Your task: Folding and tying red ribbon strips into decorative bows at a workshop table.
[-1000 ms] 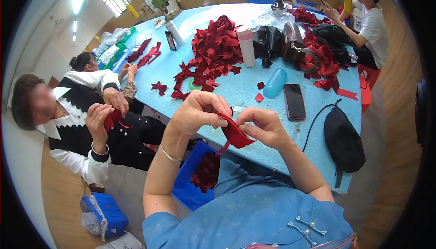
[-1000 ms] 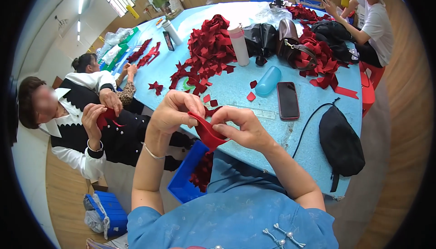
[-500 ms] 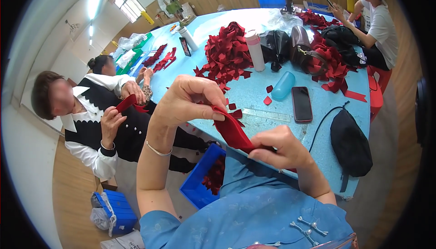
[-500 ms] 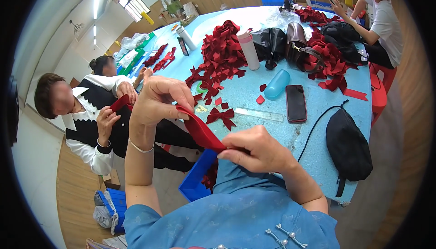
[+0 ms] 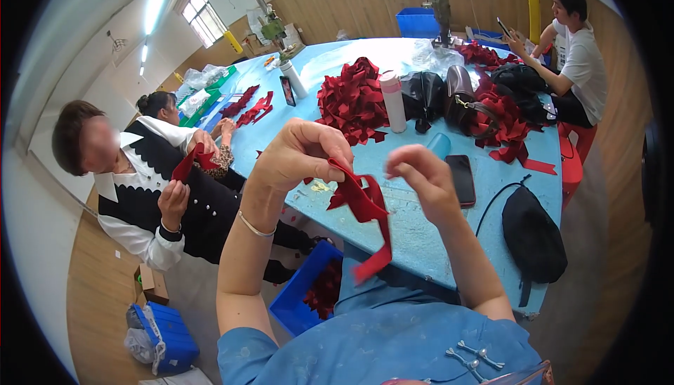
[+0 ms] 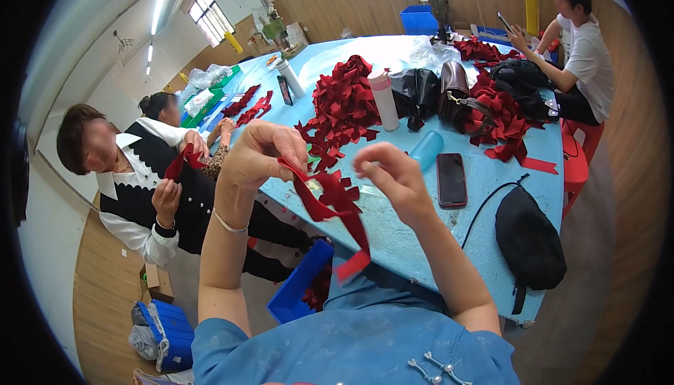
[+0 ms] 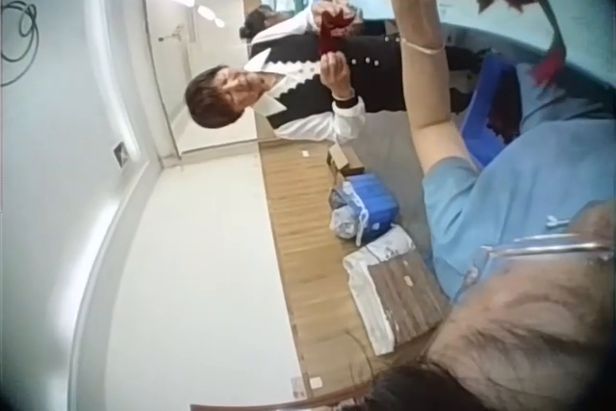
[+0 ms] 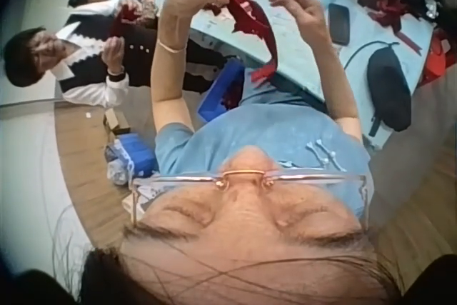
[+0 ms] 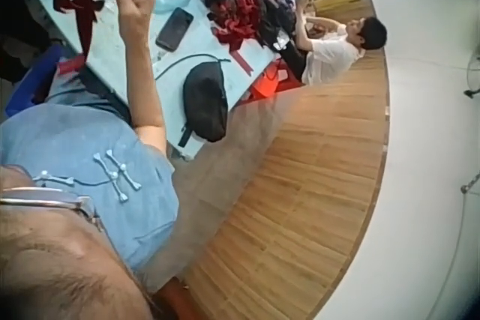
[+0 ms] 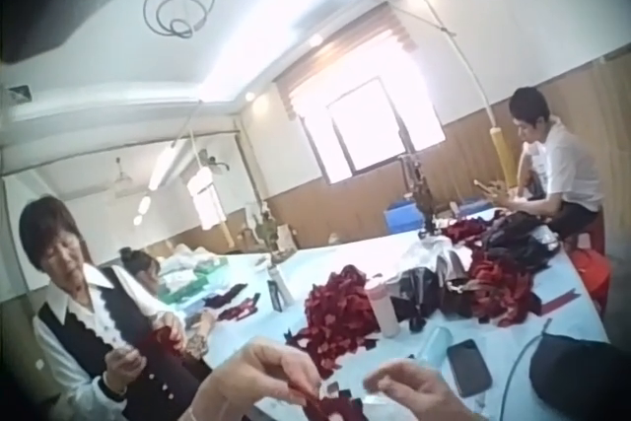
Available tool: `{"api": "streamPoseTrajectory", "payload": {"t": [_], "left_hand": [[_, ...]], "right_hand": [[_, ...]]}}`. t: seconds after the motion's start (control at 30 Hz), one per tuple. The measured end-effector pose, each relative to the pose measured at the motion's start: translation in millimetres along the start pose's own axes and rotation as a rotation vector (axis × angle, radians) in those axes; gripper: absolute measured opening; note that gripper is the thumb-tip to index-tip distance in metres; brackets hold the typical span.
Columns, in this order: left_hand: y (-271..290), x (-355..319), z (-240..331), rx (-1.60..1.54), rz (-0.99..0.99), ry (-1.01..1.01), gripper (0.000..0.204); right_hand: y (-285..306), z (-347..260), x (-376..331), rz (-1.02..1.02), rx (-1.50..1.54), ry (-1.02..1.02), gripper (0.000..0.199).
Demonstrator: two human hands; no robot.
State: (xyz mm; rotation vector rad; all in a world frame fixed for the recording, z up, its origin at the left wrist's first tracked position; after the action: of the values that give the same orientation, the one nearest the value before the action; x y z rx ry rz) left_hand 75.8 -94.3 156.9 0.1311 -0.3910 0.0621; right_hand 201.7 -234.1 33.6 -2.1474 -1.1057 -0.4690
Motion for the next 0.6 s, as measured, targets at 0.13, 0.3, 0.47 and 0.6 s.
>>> {"api": "streamPoseTrajectory", "payload": {"t": [0.13,0.3,0.47,0.6], "left_hand": [[-3,1,-1,-0.013,0.072,0.041,0.020],[-2,-4,-4,0.094,0.073,0.038,0.020],[0,-8,-10,0.108,0.069,-0.034,0.020],[0,-8,-16,0.077,0.066,-0.048,0.019]], "right_hand": [[-37,47,3,-0.339,0.424,-0.440,0.041],[-54,30,-9,-0.593,0.732,-0.429,0.045],[-53,30,-16,-0.452,0.654,-0.639,0.055],[-60,33,-21,-0.425,0.657,-0.783,0.061]]}}
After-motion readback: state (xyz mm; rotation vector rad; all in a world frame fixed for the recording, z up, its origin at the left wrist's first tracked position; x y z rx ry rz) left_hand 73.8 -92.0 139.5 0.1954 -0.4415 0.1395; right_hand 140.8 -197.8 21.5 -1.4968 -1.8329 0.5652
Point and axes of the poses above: each hand's wrist, its own x-axis towards the middle knuckle, its own y-axis out of the back of the hand, z = x × y, the point moved 4 cm from there along x, towards the middle knuckle, and after that the axes turned 11 degrees about z, right-handed, at the moved point
